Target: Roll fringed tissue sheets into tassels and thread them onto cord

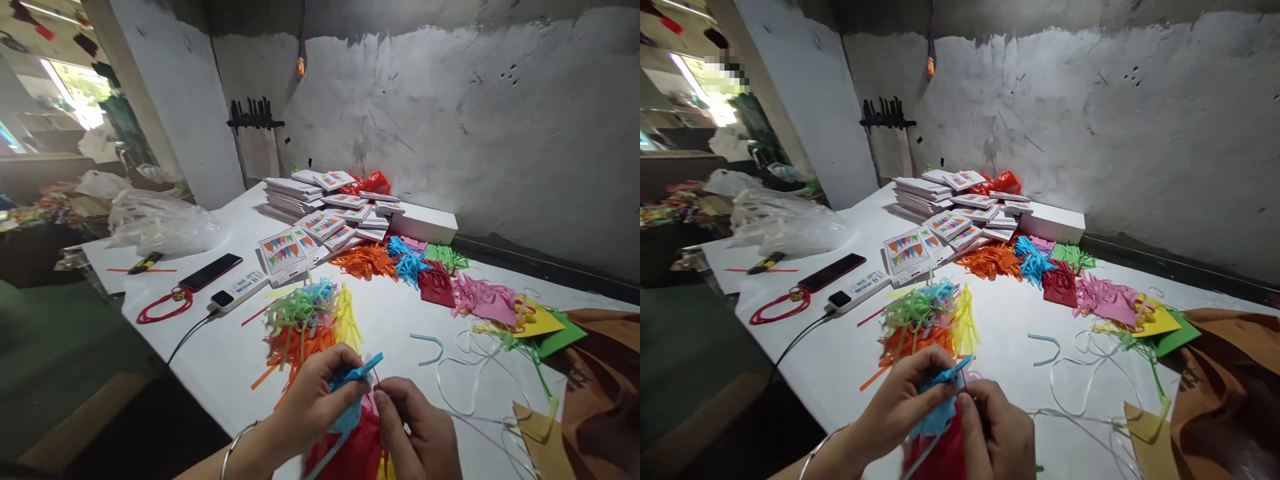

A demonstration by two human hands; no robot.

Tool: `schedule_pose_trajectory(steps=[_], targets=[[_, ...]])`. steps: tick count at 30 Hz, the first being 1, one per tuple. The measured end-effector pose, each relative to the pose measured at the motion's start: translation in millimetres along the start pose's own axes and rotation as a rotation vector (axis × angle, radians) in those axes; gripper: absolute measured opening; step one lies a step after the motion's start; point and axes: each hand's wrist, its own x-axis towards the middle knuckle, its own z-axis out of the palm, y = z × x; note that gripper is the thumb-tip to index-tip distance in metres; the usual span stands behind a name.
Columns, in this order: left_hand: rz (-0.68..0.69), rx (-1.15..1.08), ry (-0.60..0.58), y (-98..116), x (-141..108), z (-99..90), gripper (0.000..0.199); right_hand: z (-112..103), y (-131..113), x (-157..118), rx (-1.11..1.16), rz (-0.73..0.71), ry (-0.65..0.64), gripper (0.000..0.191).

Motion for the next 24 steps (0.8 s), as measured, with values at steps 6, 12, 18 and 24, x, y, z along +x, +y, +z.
schedule_pose_trajectory(steps=[6, 12, 18, 24], targets=[[-0.022, 0.026, 0.027, -6, -3, 7.9, 0.033, 0, 6, -4, 0.005, -0.001, 0.040, 0.035], [-0.014, 0.044, 0.041, -16, -3, 12.7, 0.032, -3, 9, -5, 0.015, 0.043, -0.008, 0.035], [0.008, 0.066, 0.037, -18, -2, 16.2, 0.025, -6, 16, -7, 0.064, 0.111, -0.012, 0.037], [0.016, 0.088, 0.044, -21, -2, 17.8, 0.024, -10, 22, -7, 0.149, 0.198, -0.051, 0.037]])
